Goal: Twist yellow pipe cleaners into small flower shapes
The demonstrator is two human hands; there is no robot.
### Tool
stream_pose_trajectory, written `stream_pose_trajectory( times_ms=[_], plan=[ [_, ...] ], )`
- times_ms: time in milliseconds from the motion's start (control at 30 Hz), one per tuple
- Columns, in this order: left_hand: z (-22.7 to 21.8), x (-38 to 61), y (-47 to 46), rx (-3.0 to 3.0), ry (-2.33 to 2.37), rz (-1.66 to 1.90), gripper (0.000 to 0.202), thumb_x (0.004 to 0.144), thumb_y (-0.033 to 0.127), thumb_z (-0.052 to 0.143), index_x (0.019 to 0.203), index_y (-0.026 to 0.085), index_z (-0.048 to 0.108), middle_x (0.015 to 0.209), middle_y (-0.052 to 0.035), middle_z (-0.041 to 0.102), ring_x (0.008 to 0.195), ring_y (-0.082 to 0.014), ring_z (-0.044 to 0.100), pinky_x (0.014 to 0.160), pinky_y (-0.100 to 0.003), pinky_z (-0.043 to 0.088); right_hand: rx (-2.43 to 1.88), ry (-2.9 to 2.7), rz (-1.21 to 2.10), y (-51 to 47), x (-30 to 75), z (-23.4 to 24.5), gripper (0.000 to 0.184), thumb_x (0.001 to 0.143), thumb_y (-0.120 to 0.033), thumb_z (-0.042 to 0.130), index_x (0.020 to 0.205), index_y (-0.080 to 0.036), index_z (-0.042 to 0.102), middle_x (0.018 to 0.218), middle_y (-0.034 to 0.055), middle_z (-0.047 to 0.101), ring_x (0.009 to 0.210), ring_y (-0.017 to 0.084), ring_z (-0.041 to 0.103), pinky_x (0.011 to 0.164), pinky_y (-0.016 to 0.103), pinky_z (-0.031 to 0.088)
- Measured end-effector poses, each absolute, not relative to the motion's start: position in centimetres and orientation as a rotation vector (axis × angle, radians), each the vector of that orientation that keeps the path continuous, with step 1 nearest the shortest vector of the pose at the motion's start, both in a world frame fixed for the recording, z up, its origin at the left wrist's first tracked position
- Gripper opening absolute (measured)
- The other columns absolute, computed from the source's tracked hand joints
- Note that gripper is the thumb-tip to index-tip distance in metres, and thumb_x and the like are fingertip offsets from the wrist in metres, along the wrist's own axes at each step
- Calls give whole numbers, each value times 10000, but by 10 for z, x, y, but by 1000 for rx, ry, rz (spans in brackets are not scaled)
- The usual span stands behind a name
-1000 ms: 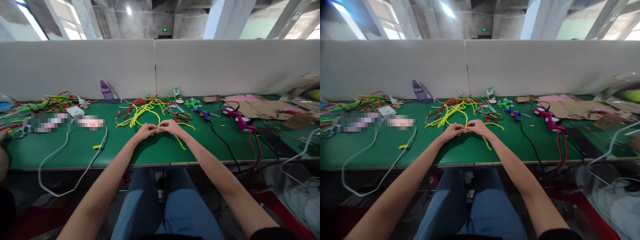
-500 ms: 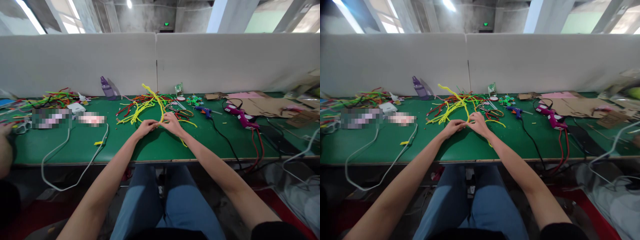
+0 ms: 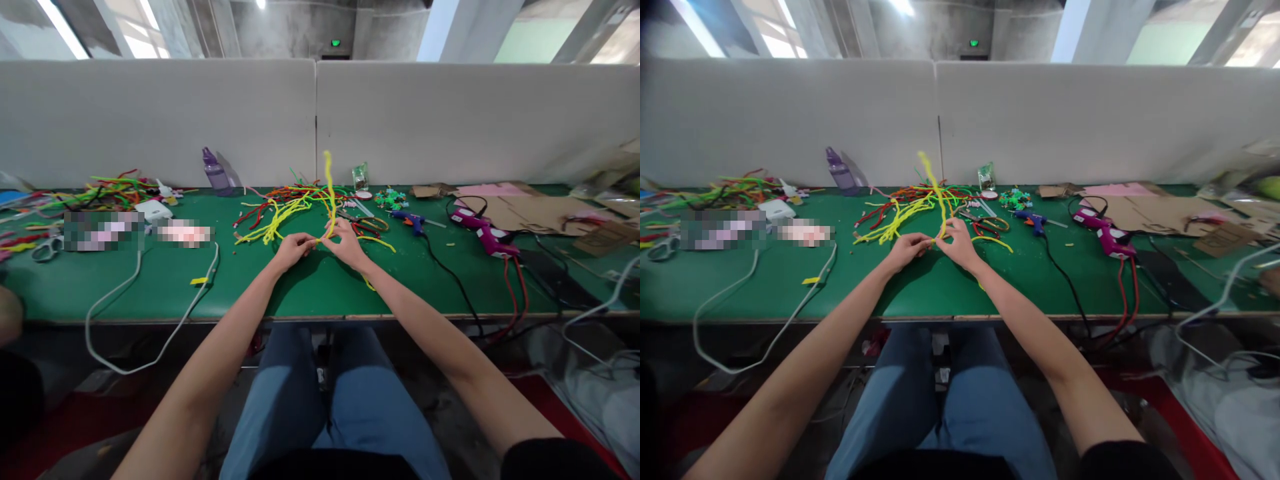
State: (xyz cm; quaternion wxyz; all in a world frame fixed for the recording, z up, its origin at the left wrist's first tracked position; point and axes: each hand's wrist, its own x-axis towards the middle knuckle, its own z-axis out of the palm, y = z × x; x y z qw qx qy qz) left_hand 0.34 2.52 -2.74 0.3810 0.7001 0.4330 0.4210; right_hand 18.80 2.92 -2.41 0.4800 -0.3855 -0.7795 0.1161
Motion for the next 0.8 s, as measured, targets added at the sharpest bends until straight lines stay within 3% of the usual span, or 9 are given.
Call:
stream_pose_trajectory(
  times_ms=[167,333,600,800],
  plan=[
    [-27,2,28,1715,1145,1153,300,759,421,640,805,129,686,518,30,525,469,-78,423,490,-219,321,-909,-1896,280,29,188,-25,49,789,-214,647,749,-197,626,1062,80,586,1061,223,534,1000,407,384],
    [-24,5,27,1596,1096,1207,313,718,417,678,805,117,673,594,11,572,487,-70,431,480,-215,316,-968,-1834,243,27,185,-22,87,769,-176,639,690,-192,606,1029,86,602,1018,229,555,979,413,400],
    [-19,4,27,1492,1038,1267,296,704,392,688,789,110,659,621,4,576,489,-54,409,465,-206,275,-944,-1844,100,21,182,-19,72,778,-191,648,711,-190,672,1242,102,510,1214,259,441,1028,437,362],
    [-16,5,26,1337,947,1275,270,685,353,725,764,105,654,575,21,528,462,-37,370,437,-184,244,-893,-1836,74,21,184,-19,72,786,-174,648,726,-202,676,1178,83,531,1161,253,462,970,433,394]
  ],
)
